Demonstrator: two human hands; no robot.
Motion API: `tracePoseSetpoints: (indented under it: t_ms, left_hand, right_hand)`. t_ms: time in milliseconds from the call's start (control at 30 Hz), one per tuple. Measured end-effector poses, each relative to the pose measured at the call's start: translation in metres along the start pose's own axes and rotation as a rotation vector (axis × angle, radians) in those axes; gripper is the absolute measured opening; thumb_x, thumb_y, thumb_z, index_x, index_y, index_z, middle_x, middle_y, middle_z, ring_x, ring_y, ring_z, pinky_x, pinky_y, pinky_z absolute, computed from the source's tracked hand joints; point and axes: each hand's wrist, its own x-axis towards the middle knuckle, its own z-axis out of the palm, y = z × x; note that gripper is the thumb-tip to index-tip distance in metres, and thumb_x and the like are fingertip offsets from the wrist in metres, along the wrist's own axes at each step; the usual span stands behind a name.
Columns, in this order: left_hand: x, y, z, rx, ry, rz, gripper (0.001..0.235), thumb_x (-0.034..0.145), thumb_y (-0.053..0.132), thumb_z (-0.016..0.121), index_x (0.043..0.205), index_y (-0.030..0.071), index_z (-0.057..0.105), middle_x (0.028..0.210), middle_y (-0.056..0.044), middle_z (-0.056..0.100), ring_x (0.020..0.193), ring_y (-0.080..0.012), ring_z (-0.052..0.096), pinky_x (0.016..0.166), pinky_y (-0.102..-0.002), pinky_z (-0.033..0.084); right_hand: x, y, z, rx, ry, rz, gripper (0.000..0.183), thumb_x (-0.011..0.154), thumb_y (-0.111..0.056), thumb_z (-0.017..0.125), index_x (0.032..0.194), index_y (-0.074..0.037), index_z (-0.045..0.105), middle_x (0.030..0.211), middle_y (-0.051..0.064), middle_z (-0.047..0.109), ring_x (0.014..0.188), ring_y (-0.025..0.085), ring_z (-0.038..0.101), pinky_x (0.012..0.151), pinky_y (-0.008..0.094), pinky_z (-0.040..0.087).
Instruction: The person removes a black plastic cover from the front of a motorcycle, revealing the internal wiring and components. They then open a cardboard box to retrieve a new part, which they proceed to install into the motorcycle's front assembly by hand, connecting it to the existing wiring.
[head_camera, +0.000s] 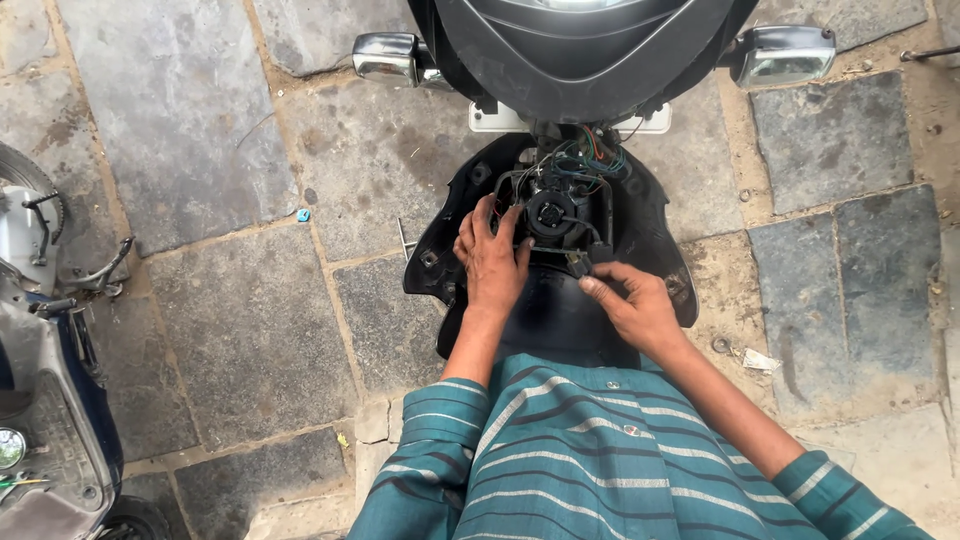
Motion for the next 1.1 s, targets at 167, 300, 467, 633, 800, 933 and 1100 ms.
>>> tracePoseSetpoints:
  t_ms: [167,300,467,633,800,933,1100]
  left_hand:
    - [0.006,-0.014,0.007,0.02,-0.011,0.004,0.052,0.084,0.023,0.08,0.132,0.024,0.062,0.156,-0.011,0.038,0.143,-0.0373,0.034,0.111,-0.06,0.028]
    - [0.014,-0.017,0.003,0.03,0.002,0.03,0.045,0.084,0.023,0.08,0.126,0.025,0.064,0.153,-0.01,0.042,0.141,-0.0364,0.036,0.11,-0.058,0.03]
    - [0.041,0.013,-0.007,-0.176,0.021,-0.01,0.047,0.092,0.031,0.075,0.133,0.014,0.06,0.134,-0.007,0.063,0.128,-0.0301,0.054,0.107,-0.051,0.035]
    - [0.065,0.043,-0.006,-0.213,0.008,-0.078,0.059,0.09,0.041,0.075,0.137,0.008,0.057,0.123,-0.011,0.069,0.119,-0.0336,0.056,0.101,-0.054,0.034]
    - [0.078,0.03,0.004,-0.257,-0.036,-0.105,0.057,0.089,0.041,0.072,0.136,0.011,0.06,0.114,-0.011,0.073,0.11,-0.0318,0.064,0.098,-0.051,0.042]
    - [0.085,0.019,0.002,-0.284,-0.028,-0.035,0.045,0.092,0.038,0.074,0.125,0.009,0.064,0.11,-0.013,0.074,0.103,-0.0345,0.067,0.089,-0.05,0.048]
    - [0.101,0.02,-0.004,-0.295,0.04,0.115,0.041,0.093,0.035,0.075,0.118,0.005,0.064,0.109,-0.017,0.071,0.099,-0.0398,0.067,0.082,-0.047,0.053]
  right_hand:
    - [-0.003,-0.009,-0.001,-0.063,-0.056,-0.019,0.031,0.09,-0.027,0.076,0.109,-0.003,0.076,0.088,0.012,0.079,0.076,0.015,0.072,0.07,0.029,0.056]
    - [-0.003,0.0,0.0,-0.014,-0.007,-0.149,0.029,0.091,-0.026,0.076,0.106,-0.002,0.075,0.092,0.012,0.078,0.083,0.017,0.074,0.076,0.031,0.056]
    - [0.001,0.002,-0.001,-0.091,0.099,-0.267,0.025,0.091,-0.026,0.078,0.102,-0.004,0.076,0.092,0.011,0.076,0.088,0.024,0.071,0.083,0.036,0.052]
    - [0.007,-0.012,-0.002,-0.096,0.109,-0.294,0.024,0.09,-0.026,0.078,0.1,-0.004,0.076,0.086,0.009,0.074,0.079,0.023,0.067,0.078,0.036,0.05]
    - [0.018,-0.022,-0.002,-0.125,0.157,-0.311,0.023,0.09,-0.027,0.078,0.097,-0.005,0.075,0.08,0.008,0.072,0.071,0.023,0.062,0.077,0.037,0.047]
    - [0.03,-0.033,0.003,-0.173,0.192,-0.289,0.024,0.09,-0.029,0.079,0.096,-0.006,0.075,0.075,0.009,0.069,0.068,0.025,0.061,0.08,0.038,0.046]
    - [0.05,-0.054,0.013,-0.286,0.323,-0.486,0.018,0.092,-0.024,0.078,0.092,-0.006,0.073,0.083,0.008,0.072,0.077,0.025,0.067,0.09,0.042,0.041]
